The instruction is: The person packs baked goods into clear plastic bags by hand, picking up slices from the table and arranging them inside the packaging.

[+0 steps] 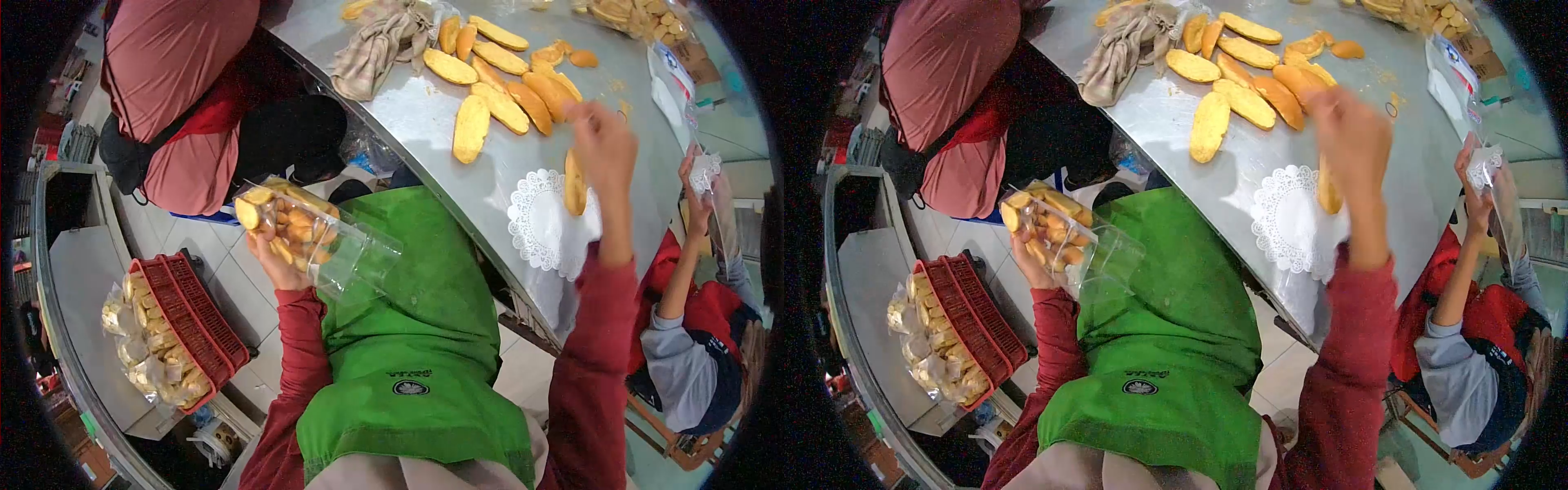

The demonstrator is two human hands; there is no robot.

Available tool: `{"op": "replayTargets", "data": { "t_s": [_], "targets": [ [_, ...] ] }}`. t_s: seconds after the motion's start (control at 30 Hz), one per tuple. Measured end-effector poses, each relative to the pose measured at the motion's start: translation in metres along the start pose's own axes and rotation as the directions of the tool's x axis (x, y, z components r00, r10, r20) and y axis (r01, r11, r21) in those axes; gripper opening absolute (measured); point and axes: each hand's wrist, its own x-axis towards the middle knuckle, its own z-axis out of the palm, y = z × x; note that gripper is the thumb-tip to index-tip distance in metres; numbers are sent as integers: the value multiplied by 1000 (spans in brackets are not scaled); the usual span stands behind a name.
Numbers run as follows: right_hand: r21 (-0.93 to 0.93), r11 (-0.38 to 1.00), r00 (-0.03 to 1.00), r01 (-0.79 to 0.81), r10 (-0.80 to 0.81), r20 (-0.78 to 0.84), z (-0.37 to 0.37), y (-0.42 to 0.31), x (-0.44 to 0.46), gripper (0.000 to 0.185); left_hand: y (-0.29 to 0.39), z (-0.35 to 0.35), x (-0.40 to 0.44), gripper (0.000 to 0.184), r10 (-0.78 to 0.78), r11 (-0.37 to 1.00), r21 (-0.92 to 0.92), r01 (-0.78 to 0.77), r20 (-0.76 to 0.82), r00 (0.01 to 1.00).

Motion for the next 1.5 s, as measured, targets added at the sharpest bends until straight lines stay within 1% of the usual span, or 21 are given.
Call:
{"op": "replayTargets", "data": {
  "t_s": [0.03, 0.07, 0.1, 0.17, 0.27, 0.37, 0.47, 0.53, 0.57, 0.6, 0.63, 0.67, 0.7, 0.8, 0.9, 1.0, 1.1, 1.2, 1.3, 1.4, 1.5],
  "targets": [
    [-4, 1000, 999, 29, -29, -39, 10, 35, 35, 19, -4, -10, 6, 42, -33, 999, -7, 33, 10, 999],
    [-8, 996, 995, 85, -85, -56, 25, 71, 67, 20, -7, -13, 5, 43, -46, 999, -14, 46, 15, 999],
    [-12, 990, 987, 142, -142, -76, 43, 106, 96, 26, -8, -14, 4, 44, -56, 998, -23, 56, 20, 998],
    [-204, 937, 959, 283, -277, 56, 80, 170, 151, 44, -4, -11, 1, 47, -71, 997, -31, 71, 11, 997],
    [-300, 864, 913, 405, -402, 74, 119, 220, 197, 51, 3, 7, -12, 53, -78, 996, -34, 77, -28, 997],
    [-202, 896, 897, 396, -331, 294, 114, 227, 206, 46, 3, 5, -14, 59, -56, 997, -59, 53, -43, 998],
    [-360, 895, 863, 263, -51, 502, 74, 177, 189, 38, -1, -5, -6, 56, -51, 998, -40, 50, -32, 998],
    [-294, 950, 921, 102, 22, 390, 68, 175, 175, 32, -3, -7, -4, 54, -59, 997, -43, 59, 0, 998],
    [-251, 968, 942, 22, 64, 329, 64, 174, 169, 30, -4, -7, -2, 53, -61, 997, -46, 61, 19, 998],
    [80, 978, 922, -195, 155, 354, 53, 158, 156, 31, -6, -9, 0, 53, -65, 996, -55, 66, 23, 998],
    [393, 834, 887, -389, 223, 404, 39, 135, 140, 32, -9, -10, 2, 53, -68, 995, -67, 70, 25, 997],
    [661, 577, 847, -478, 105, 521, 29, 114, 119, 35, -11, -11, 2, 52, -73, 994, -77, 74, 25, 997],
    [800, 228, 814, -554, -52, 579, 22, 97, 99, 37, -12, -10, 1, 51, -79, 994, -75, 81, 28, 996],
    [771, -20, 737, -636, -313, 599, 23, 68, 59, 41, -12, -5, 0, 50, -77, 995, -59, 80, 58, 995],
    [718, -97, 672, -689, -459, 582, 27, 58, 47, 41, -12, 1, -3, 49, -59, 996, -61, 65, 104, 993],
    [702, -49, 675, -711, -329, 660, 19, 38, 34, 49, -11, 4, -6, 49, -72, 992, -93, 82, 98, 993],
    [770, 114, 669, -628, -427, 609, 12, 31, 18, 45, -8, 4, -8, 50, -72, 993, -87, 76, 42, 997],
    [632, 556, 604, -539, -267, 750, 0, 19, -1, 46, -8, 5, -8, 51, -90, 993, -79, 92, 33, 995],
    [569, 522, 579, -635, -166, 798, -5, 9, -20, 37, -10, 2, -5, 51, -96, 993, -64, 98, 35, 995],
    [539, 699, 619, -471, -174, 766, -2, 16, -31, 35, -12, 4, -6, 51, -77, 996, -47, 80, 55, 995],
    [459, 822, 641, -336, -157, 751, -9, 14, -38, 40, -16, -1, -2, 51, -87, 994, -65, 91, 58, 995]
  ]
}}
